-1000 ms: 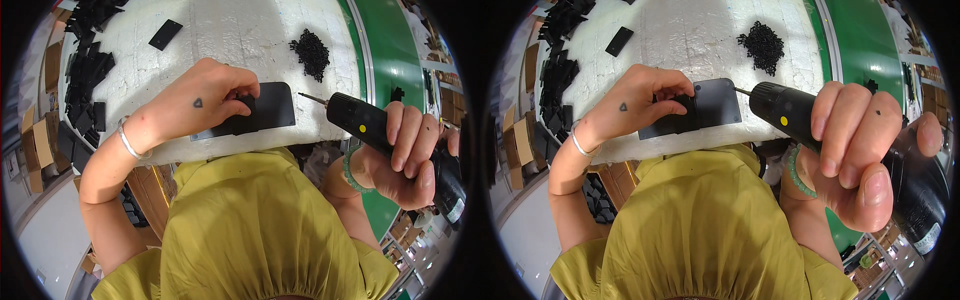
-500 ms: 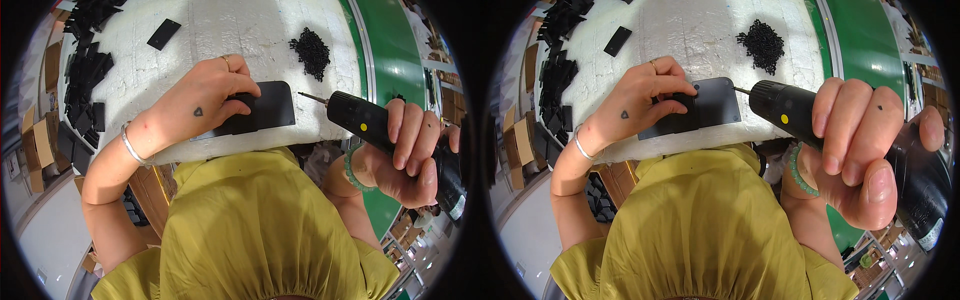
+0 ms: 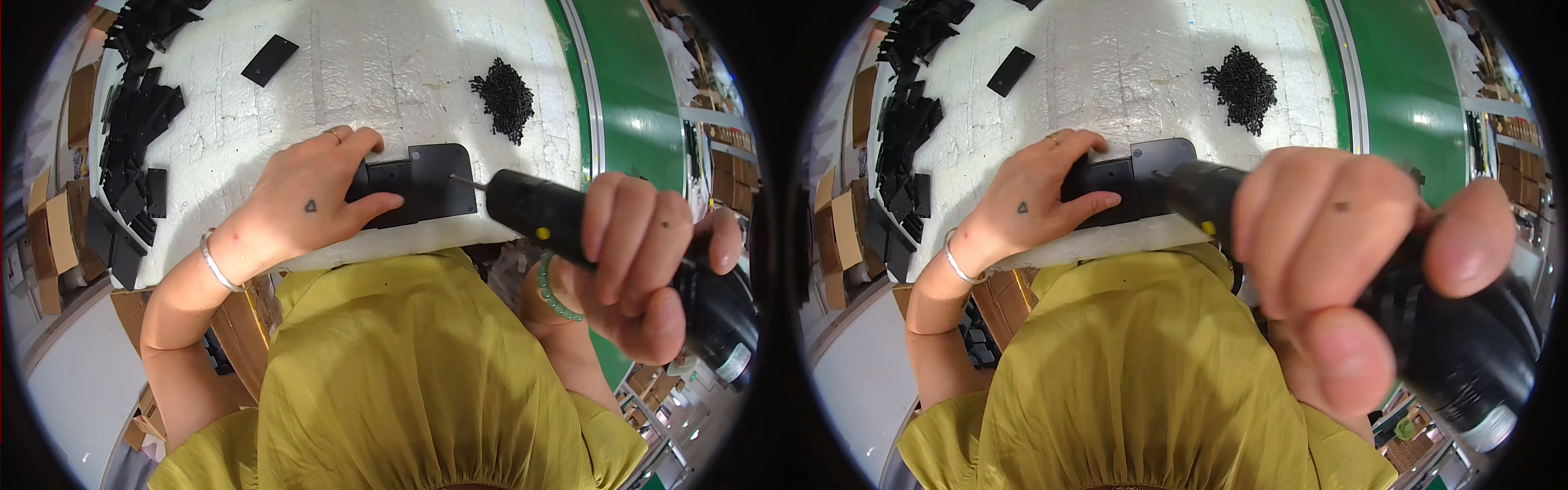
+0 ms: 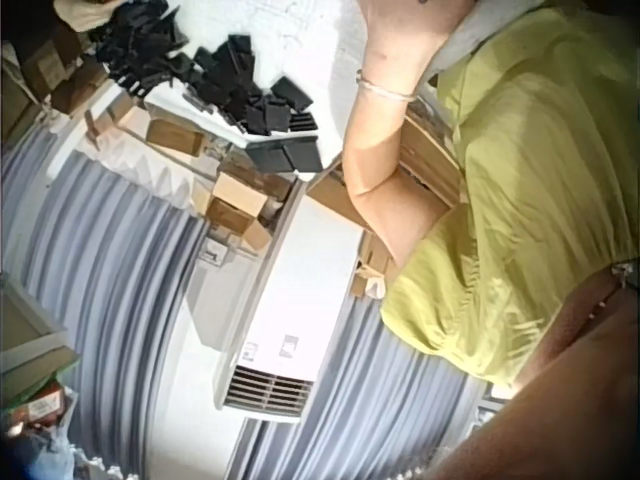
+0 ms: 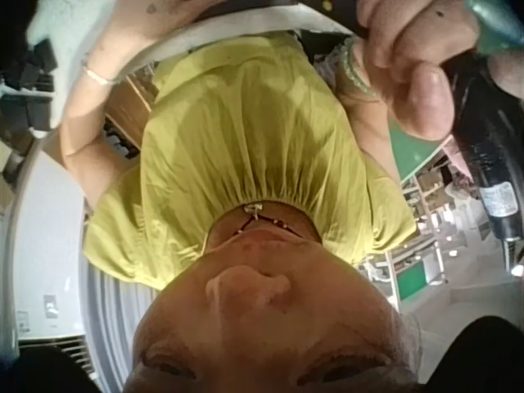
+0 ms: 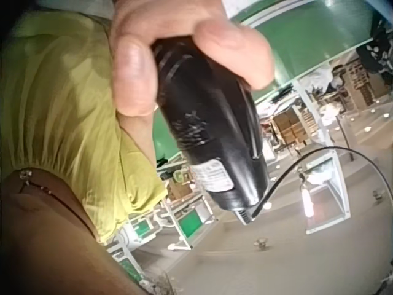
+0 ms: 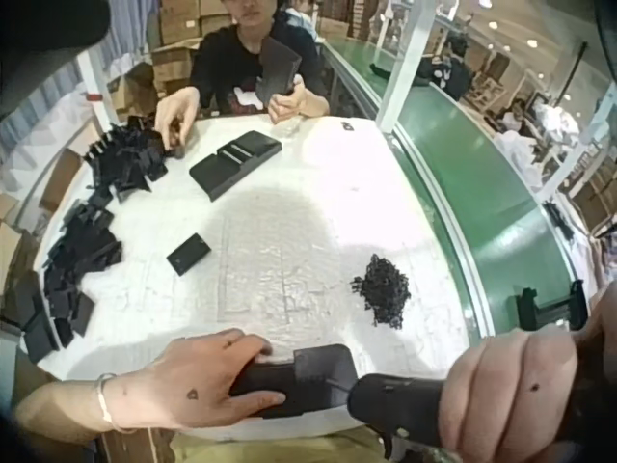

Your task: The person assembles plastic housings by fitting plastic components together and driving screws into them using an electric screwdriver. The person then puts on a wearable neck device before continuing to assemble housings with the electric screwdriver.

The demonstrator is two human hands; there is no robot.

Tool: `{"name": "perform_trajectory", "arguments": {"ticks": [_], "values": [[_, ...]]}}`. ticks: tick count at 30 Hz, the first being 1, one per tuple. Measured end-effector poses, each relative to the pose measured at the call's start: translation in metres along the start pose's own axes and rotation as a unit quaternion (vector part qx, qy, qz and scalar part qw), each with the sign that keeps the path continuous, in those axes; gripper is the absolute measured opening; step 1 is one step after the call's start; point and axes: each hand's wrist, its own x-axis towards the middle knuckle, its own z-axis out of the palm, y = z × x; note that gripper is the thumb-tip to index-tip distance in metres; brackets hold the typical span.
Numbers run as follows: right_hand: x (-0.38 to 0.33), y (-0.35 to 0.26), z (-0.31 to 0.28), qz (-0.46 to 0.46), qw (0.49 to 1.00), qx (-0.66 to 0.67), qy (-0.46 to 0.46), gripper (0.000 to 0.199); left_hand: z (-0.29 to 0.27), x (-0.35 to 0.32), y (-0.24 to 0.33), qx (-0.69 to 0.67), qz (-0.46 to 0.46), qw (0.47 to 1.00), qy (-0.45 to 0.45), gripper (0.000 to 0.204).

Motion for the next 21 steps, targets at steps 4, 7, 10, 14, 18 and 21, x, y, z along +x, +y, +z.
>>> {"name": "perform_trajectory", "arguments": {"ticks": [4,7,10,14,18,21], "values": [[0.004,0.011,0.008,0.035,0.997,-0.017,-0.064,0.039,0.008,0.005,-0.004,-0.067,-0.031,0.995,-0.064,0.035],[0.008,0.018,0.011,0.070,0.990,-0.035,-0.121,0.041,0.014,0.008,-0.005,-0.123,-0.034,0.991,-0.048,0.034],[0.010,0.025,0.017,0.084,0.985,-0.031,-0.145,0.041,0.017,0.002,-0.009,-0.142,-0.034,0.989,-0.026,0.033],[0.009,0.025,0.023,0.104,0.983,-0.049,-0.145,0.040,0.020,0.003,-0.012,-0.154,-0.018,0.988,-0.025,0.032],[0.011,0.028,0.031,0.115,0.982,-0.083,-0.126,0.036,0.022,0.003,-0.014,-0.163,-0.002,0.986,-0.018,0.031],[0.012,0.030,0.041,0.127,0.981,-0.086,-0.116,0.034,0.022,0.002,-0.014,-0.157,-0.002,0.987,-0.017,0.031]]}}
